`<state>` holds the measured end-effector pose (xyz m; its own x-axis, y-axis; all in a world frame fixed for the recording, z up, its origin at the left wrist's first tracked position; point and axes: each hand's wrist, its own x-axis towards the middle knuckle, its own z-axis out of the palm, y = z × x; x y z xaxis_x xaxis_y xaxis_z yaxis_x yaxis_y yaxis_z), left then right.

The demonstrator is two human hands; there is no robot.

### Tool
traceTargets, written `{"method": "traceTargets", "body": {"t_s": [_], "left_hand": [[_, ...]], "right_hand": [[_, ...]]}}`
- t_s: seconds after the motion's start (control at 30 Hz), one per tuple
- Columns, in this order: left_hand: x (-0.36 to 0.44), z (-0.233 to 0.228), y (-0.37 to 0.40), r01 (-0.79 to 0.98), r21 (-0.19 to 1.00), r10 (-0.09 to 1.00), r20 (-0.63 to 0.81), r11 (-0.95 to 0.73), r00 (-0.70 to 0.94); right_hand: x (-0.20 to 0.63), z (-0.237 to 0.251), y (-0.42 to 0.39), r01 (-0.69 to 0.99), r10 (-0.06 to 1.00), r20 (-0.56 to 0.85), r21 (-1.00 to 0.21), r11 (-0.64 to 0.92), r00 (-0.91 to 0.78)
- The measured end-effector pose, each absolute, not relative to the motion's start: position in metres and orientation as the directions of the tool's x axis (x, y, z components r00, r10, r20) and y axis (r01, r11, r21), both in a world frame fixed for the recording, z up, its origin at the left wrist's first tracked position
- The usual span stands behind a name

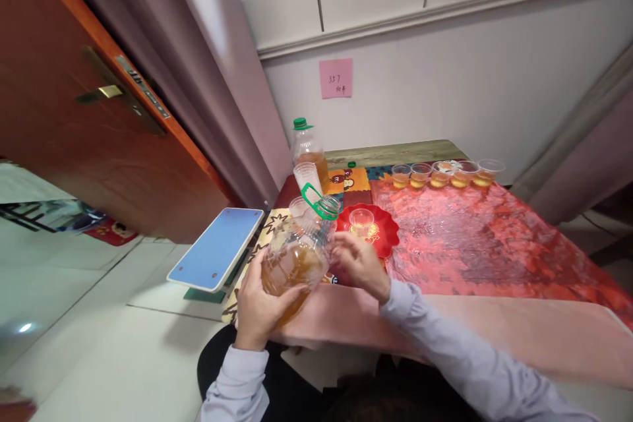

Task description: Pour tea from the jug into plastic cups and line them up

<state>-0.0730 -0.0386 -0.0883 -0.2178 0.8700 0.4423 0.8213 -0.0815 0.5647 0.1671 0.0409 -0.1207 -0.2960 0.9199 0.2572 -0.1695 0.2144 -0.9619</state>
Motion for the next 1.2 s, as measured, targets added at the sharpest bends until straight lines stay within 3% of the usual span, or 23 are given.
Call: {"method": "traceTargets", "body": {"t_s": [0.13,0.23,0.37,0.63,0.97,1.2], "left_hand": [[-0.072,-0.084,-0.036,0.81,0.582,0.89,0.406,-0.078,-0.206],[-0.068,-0.081,-0.035,0.825,0.561,0.899,0.39,-0.06,-0.2],[-0.06,-0.076,-0.032,0.843,0.537,0.907,0.376,-0.047,-0.188],[-0.057,-0.058,-0.026,0.861,0.508,0.936,0.29,0.028,-0.202],[-0.052,-0.035,-0.024,0.906,0.398,0.96,0.165,0.146,-0.227],[-0.049,-0.026,-0.018,0.934,0.348,0.973,0.172,0.087,-0.154]], "right_hand": [[0.135,-0.15,0.034,-0.361,0.853,0.172,-0.932,-0.02,-0.492],[0.133,-0.161,0.038,-0.438,0.803,0.269,-0.899,0.012,-0.531],[0.133,-0.161,0.034,-0.423,0.799,0.334,-0.899,0.112,-0.5],[0.123,-0.157,0.024,-0.54,0.796,0.244,-0.833,-0.12,-0.554],[0.117,-0.162,0.016,-0.549,0.776,0.214,-0.813,-0.196,-0.594],[0.119,-0.161,0.012,-0.539,0.746,0.156,-0.786,-0.303,-0.647]]}}
